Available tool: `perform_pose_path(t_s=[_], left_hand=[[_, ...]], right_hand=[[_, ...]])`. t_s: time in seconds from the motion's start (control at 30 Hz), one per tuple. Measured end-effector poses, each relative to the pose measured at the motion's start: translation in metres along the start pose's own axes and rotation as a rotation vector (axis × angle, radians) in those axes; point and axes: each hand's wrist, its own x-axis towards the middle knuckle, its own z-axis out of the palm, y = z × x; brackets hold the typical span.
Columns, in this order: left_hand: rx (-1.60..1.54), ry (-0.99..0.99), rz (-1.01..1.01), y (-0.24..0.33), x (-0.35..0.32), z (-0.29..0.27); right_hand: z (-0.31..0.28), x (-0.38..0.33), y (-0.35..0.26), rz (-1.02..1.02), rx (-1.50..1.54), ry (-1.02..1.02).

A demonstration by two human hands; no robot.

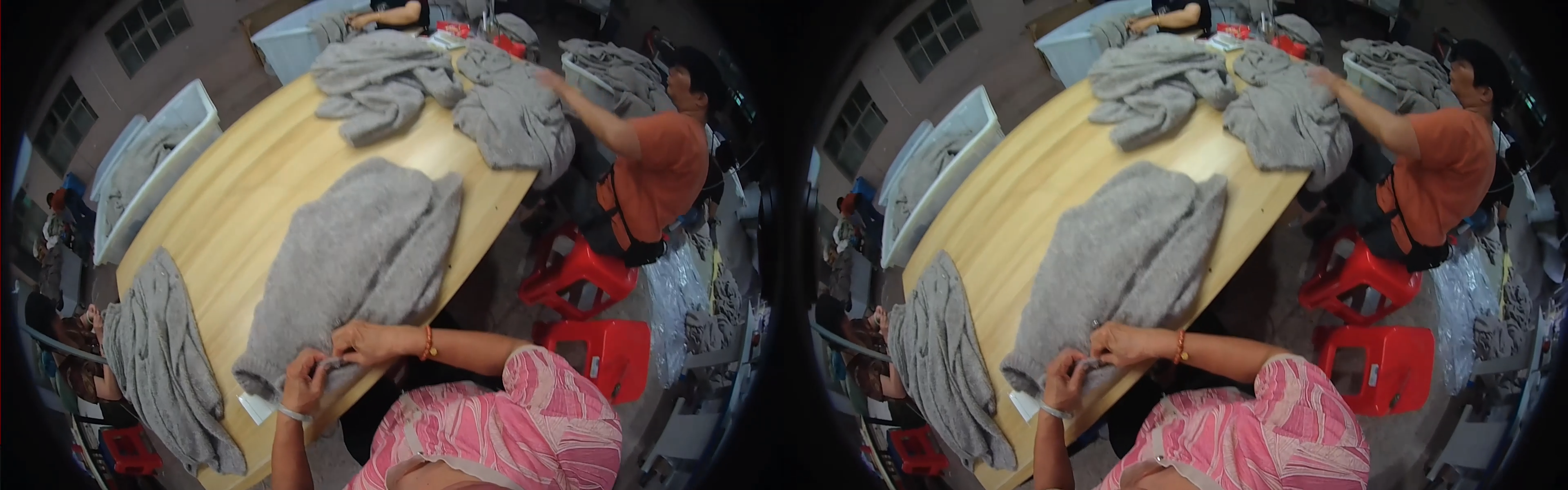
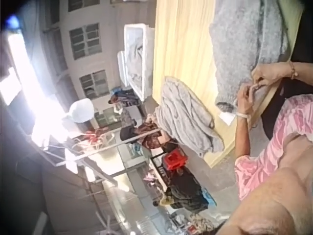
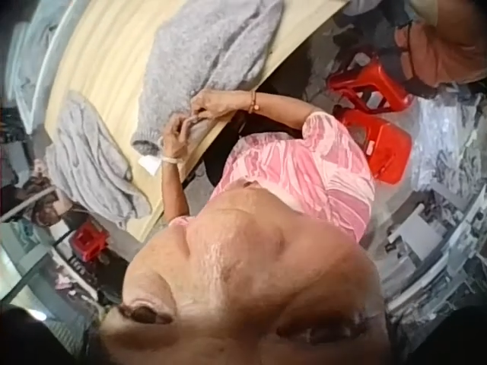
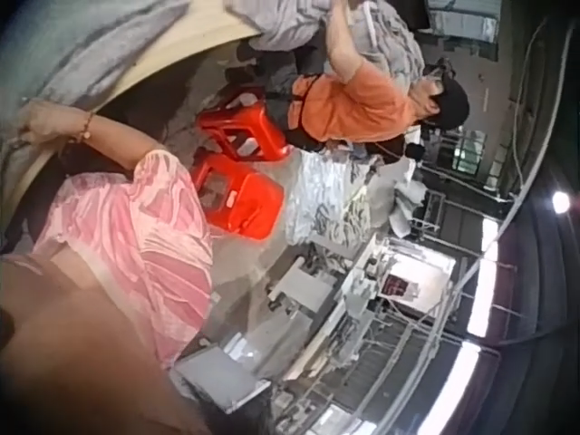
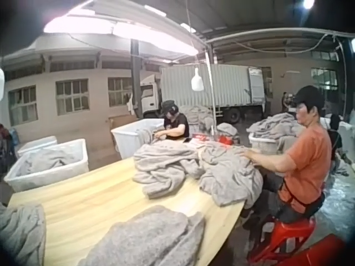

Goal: Inspecting grey sweaters and using scissors to trim loose threads.

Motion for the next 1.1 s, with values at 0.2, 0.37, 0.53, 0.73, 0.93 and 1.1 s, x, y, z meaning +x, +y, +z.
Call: perform_pose_path(t_s=[0.2,0.37,0.53,0.73,0.93,1.1], left_hand=[[0.028,0.001,0.077,-0.004,-0.008,0.012],[0.028,0.027,0.095,-0.006,-0.009,0.014],[0.004,0.016,0.092,-0.005,-0.001,0.010],[-0.140,-0.005,-0.062,-0.013,0.000,0.006],[-0.140,-0.027,-0.051,-0.008,0.005,0.005],[-0.092,0.000,0.025,-0.017,-0.002,0.007]], right_hand=[[0.002,-0.007,0.001,0.003,-0.064,-0.059],[-0.004,-0.006,-0.005,-0.038,-0.062,-0.087],[-0.012,-0.003,-0.004,-0.022,-0.051,-0.112],[-0.008,-0.005,-0.011,0.056,-0.027,-0.078],[0.001,-0.010,-0.009,0.024,-0.064,0.035],[0.011,-0.012,-0.013,-0.028,-0.204,0.057]])
